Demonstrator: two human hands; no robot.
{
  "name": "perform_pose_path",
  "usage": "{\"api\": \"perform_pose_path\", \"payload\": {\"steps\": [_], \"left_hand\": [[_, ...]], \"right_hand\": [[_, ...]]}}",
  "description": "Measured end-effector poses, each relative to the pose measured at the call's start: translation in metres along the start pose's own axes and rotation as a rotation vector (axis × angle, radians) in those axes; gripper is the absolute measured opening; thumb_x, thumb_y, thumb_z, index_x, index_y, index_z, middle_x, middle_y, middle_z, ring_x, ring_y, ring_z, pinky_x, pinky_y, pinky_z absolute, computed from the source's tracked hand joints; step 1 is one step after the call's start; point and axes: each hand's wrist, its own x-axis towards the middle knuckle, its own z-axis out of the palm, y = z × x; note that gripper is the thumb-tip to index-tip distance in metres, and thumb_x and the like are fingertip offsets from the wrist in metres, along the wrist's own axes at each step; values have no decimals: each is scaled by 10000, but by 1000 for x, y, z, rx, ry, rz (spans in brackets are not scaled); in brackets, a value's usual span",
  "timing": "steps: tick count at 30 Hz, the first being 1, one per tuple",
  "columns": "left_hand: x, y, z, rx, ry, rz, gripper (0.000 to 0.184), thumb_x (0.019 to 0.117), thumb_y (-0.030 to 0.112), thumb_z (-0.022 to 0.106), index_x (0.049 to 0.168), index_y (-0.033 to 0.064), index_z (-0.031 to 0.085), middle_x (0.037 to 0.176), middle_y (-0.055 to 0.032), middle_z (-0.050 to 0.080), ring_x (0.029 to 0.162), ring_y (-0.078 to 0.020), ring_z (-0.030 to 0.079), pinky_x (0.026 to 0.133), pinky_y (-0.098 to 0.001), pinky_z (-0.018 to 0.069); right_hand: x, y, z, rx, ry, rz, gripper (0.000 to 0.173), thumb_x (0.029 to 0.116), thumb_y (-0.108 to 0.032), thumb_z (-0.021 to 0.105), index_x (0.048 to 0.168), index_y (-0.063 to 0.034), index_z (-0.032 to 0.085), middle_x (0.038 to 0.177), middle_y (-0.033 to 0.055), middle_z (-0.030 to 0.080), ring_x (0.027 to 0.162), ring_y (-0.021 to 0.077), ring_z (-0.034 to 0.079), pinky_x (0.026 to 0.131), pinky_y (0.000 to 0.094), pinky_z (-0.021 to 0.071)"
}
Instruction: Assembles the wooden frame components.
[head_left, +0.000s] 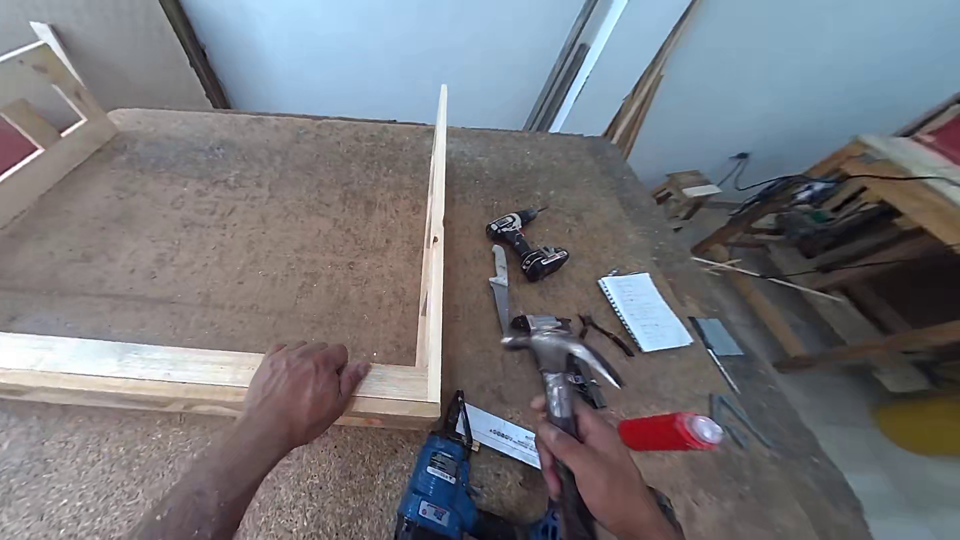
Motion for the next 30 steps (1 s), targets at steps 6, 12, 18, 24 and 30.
{"api": "perform_pose_path", "payload": {"steps": [6, 12, 18, 24, 30], "left_hand": [[6, -6, 2, 26, -20, 54, 717, 1001, 698, 126, 753, 245, 624, 714, 28, 641, 765, -191, 679, 694, -457, 526], [3, -6, 4, 35, -14, 25, 724, 1004, 681, 124, 760, 235, 640, 735, 11, 663, 784, -201, 694, 704, -464, 535], [2, -6, 3, 26, -36, 11, 717, 1004, 684, 127, 766, 242, 639, 741, 11, 662, 773, -201, 695, 667, -460, 533], [3, -8, 7, 2, 38, 29, 684, 1011, 663, 173, 716, 232, 616, 676, 7, 632, 711, -211, 676, 636, -461, 515], [3, -7, 7, 14, 32, 31, 693, 1004, 673, 146, 708, 239, 599, 669, 13, 626, 705, -204, 672, 629, -456, 508]], "right_hand": [[-69, -95, 28, -282, 6, -377, 493, 1033, -572, 502, 1201, -125, 625, 745, -5, 667, 550, 102, 648, 443, 298, 574], [-50, -63, 66, -315, 41, -436, 443, 1064, -534, 465, 1132, -140, 654, 720, -22, 625, 588, 89, 629, 513, 303, 568], [-43, -109, 63, -670, 81, -313, 491, 1041, -597, 458, 1006, -158, 674, 666, -38, 602, 540, 94, 608, 465, 326, 540], [-45, -53, 74, -637, 99, -329, 473, 1057, -527, 460, 1028, -97, 654, 665, 32, 591, 556, 172, 603, 503, 387, 526], [-42, -124, 69, -635, 195, -460, 449, 1046, -592, 456, 994, -190, 650, 632, -61, 584, 495, 83, 593, 412, 303, 541]]}}
